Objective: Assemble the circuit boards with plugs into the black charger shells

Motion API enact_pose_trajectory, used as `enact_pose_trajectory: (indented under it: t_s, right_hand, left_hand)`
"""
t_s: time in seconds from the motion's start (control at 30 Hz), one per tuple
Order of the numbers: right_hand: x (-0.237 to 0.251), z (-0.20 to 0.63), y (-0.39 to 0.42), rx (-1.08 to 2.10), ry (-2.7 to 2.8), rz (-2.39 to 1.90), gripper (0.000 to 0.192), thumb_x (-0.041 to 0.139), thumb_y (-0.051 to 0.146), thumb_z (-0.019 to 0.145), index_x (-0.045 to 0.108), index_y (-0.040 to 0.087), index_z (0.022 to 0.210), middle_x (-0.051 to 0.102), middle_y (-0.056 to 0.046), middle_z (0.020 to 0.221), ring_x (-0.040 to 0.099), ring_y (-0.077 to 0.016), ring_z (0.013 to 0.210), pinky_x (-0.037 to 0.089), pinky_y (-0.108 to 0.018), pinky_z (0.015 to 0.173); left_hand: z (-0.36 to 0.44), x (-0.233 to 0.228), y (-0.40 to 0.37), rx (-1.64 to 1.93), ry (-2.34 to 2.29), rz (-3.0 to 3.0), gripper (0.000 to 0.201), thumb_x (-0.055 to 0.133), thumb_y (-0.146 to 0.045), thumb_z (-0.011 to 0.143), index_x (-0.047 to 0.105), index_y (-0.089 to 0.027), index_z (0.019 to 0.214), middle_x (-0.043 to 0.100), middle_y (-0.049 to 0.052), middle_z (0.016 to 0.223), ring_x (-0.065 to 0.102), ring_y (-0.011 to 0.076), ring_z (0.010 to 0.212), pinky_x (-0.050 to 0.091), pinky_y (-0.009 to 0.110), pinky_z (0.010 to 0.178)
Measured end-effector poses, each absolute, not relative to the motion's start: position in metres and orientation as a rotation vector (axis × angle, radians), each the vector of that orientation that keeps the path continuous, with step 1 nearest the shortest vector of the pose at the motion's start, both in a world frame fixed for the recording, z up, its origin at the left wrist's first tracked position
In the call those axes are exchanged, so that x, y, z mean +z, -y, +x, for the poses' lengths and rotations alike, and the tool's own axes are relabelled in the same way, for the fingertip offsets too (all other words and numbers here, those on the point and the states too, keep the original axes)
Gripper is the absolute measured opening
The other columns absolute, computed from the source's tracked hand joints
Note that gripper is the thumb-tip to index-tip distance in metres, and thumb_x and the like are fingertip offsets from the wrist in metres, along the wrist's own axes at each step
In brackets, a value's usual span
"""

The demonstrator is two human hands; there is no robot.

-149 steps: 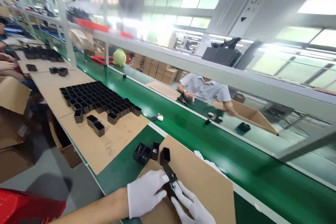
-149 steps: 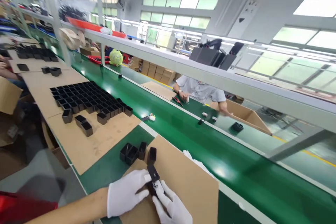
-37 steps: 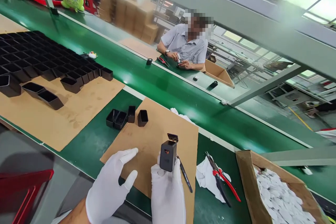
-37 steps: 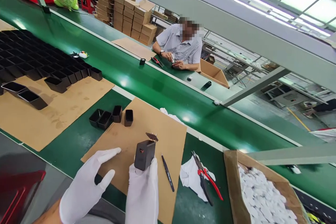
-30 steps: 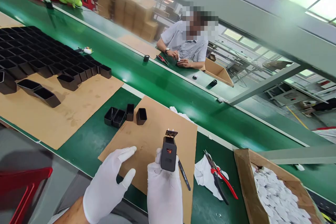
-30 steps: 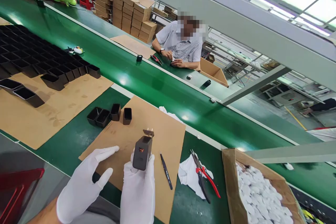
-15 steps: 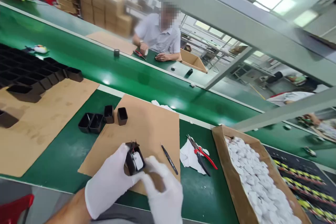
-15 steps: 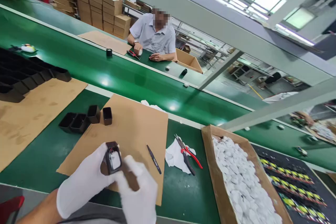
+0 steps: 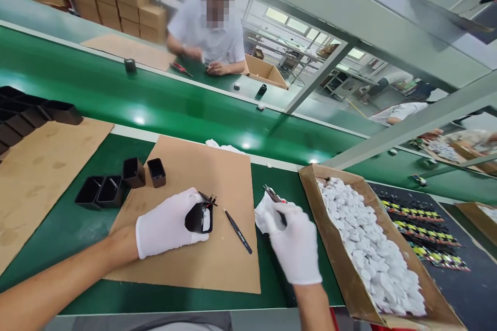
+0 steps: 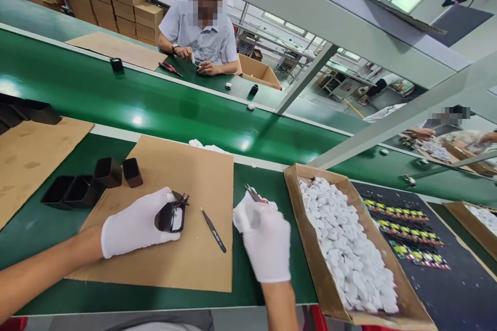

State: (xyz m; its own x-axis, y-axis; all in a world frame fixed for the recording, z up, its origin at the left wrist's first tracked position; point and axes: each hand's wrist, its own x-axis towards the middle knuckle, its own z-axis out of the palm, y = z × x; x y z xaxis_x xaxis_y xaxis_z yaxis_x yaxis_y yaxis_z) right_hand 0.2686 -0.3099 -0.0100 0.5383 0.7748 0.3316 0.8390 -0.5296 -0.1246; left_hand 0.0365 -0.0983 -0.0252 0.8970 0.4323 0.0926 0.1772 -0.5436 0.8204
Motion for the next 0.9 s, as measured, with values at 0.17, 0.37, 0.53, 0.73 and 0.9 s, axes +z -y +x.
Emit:
enact_pose_trajectory:
  t_s: [0.17, 0.37, 0.53, 0.73, 0.9]
  right_hand:
    - [-0.008, 0.314, 0.326, -0.379, 1.259, -2.746, 0.026, 0.073, 0.04, 0.089, 0.066, 0.02, 0.075, 0.07, -0.013, 0.093, 0.063, -0.0285, 0.084, 0.038, -0.038, 0.073]
    - [-0.013, 0.342, 0.333, -0.231, 1.237, -2.688, 0.04, 0.053, 0.046, 0.099, 0.059, 0.023, 0.067, 0.074, -0.018, 0.111, 0.068, -0.0313, 0.108, 0.048, -0.042, 0.085]
    - [0.019, 0.351, 0.34, -0.193, 1.119, -2.6, 0.042, 0.037, 0.054, 0.103, 0.061, 0.026, 0.083, 0.076, -0.014, 0.096, 0.071, -0.03, 0.097, 0.053, -0.043, 0.084]
    - [0.051, 0.278, 0.328, 0.16, 1.155, -2.31, 0.034, 0.049, 0.052, 0.101, 0.054, 0.028, 0.077, 0.075, -0.005, 0.09, 0.071, -0.0217, 0.08, 0.055, -0.031, 0.07]
    - [0.043, 0.23, 0.322, 0.385, 1.458, -2.143, 0.029, 0.065, 0.041, 0.096, 0.05, 0.027, 0.075, 0.079, -0.005, 0.109, 0.076, -0.0206, 0.092, 0.059, -0.028, 0.074]
  left_hand:
    - [0.032, -0.027, 0.099, 0.294, -0.473, 2.083, 0.029, 0.078, -0.037, 0.08, 0.056, -0.024, 0.094, 0.063, -0.002, 0.088, 0.066, 0.0189, 0.075, 0.055, 0.033, 0.071]
    - [0.036, -0.023, 0.096, 0.342, -0.464, 2.138, 0.029, 0.079, -0.031, 0.076, 0.053, -0.024, 0.085, 0.06, -0.003, 0.083, 0.063, 0.0175, 0.069, 0.055, 0.032, 0.07]
    - [0.034, -0.024, 0.092, 0.295, -0.473, 2.082, 0.038, 0.087, -0.034, 0.07, 0.055, -0.024, 0.088, 0.058, -0.003, 0.087, 0.063, 0.0179, 0.071, 0.055, 0.032, 0.07]
    - [0.031, -0.019, 0.093, 0.423, -0.366, 2.084, 0.028, 0.082, -0.025, 0.069, 0.056, -0.023, 0.082, 0.056, -0.003, 0.083, 0.058, 0.0148, 0.068, 0.052, 0.029, 0.066]
    - [0.032, -0.014, 0.095, 0.635, -0.301, 2.158, 0.013, 0.071, -0.024, 0.077, 0.063, -0.021, 0.087, 0.061, 0.0, 0.082, 0.062, 0.0158, 0.07, 0.056, 0.029, 0.071]
